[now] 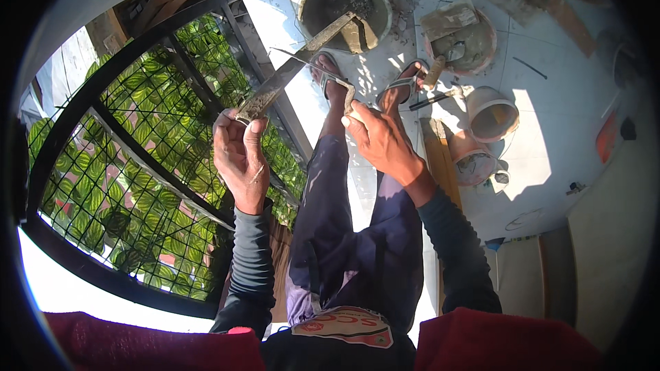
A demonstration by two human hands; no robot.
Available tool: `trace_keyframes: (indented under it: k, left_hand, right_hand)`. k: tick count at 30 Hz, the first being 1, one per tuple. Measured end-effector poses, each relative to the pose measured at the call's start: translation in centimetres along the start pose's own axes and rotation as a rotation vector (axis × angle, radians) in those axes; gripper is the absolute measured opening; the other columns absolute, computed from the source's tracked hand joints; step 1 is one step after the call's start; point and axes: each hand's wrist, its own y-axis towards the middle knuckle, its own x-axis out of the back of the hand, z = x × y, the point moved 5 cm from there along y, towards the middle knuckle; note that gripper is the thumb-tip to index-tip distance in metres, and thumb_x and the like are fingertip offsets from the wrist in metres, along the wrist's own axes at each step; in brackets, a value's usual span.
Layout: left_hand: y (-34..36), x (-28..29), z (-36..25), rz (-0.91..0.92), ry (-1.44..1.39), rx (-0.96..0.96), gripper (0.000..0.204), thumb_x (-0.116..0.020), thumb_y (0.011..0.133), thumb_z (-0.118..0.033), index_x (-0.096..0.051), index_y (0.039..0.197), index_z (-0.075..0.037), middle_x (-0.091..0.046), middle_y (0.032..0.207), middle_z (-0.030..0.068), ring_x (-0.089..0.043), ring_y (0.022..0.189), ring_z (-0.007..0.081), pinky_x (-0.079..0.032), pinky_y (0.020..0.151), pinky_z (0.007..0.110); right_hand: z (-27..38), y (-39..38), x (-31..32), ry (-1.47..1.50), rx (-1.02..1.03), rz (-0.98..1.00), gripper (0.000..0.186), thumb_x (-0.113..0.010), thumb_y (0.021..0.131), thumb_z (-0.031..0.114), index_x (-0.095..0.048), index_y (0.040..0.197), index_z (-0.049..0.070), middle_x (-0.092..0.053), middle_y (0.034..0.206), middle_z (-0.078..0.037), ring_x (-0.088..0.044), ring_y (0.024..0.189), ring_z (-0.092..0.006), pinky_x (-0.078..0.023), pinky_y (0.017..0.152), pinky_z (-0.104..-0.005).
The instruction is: The person applies plaster to a wall corner with a trowel, wipes the surface with a sponge, and secures a tile by hammering a wooden block against it.
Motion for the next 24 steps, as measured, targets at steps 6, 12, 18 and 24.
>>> trace_keyframes:
  k: [6, 12, 18, 24]
  left_hand:
    - [-0.1, 0.8, 0.2, -0.003, 0.046, 0.028, 0.028, -0.060, 0.097, -0.006, -0.048, 0.119, 0.005, -0.061, 0.091, 0.0076, -0.061, 0.089, 0.0128, -0.048, 0.082, 0.026]
    - [0.0, 0.4, 0.2, -0.024, -0.022, 0.027, 0.030, -0.065, 0.094, -0.009, -0.051, 0.116, 0.006, -0.061, 0.092, 0.0074, -0.056, 0.084, 0.0115, -0.046, 0.080, 0.024]
    - [0.5, 1.2, 0.8, -0.043, -0.065, 0.042, 0.033, -0.069, 0.092, -0.010, -0.052, 0.116, 0.006, -0.059, 0.092, 0.0057, -0.056, 0.085, 0.0107, -0.046, 0.081, 0.024]
    - [0.5, 0.7, 0.0, -0.028, -0.037, 0.028, 0.031, -0.069, 0.091, -0.006, -0.052, 0.114, 0.006, -0.060, 0.092, 0.0060, -0.057, 0.085, 0.0110, -0.046, 0.081, 0.023]
  right_hand:
    - [2.5, -4.0, 1.6, 0.051, 0.135, 0.054, 0.033, -0.062, 0.095, 0.019, -0.059, 0.118, -0.004, -0.069, 0.095, -0.022, -0.067, 0.086, -0.0375, -0.052, 0.076, -0.0411]
    - [-0.1, -2.0, 2.1, -0.074, -0.057, 0.102, 0.037, -0.062, 0.094, 0.021, -0.059, 0.116, -0.009, -0.069, 0.097, -0.024, -0.068, 0.089, -0.0391, -0.053, 0.080, -0.0402]
    - [5.4, -5.5, 2.5, 0.099, 0.068, 0.178, 0.034, -0.066, 0.091, 0.016, -0.061, 0.115, -0.007, -0.070, 0.093, -0.021, -0.067, 0.084, -0.0348, -0.045, 0.084, -0.0427]
    - [3.8, -4.2, 2.2, 0.105, 0.034, 0.176, 0.033, -0.061, 0.094, 0.014, -0.057, 0.118, -0.009, -0.068, 0.094, -0.024, -0.068, 0.087, -0.0369, -0.052, 0.077, -0.0392]
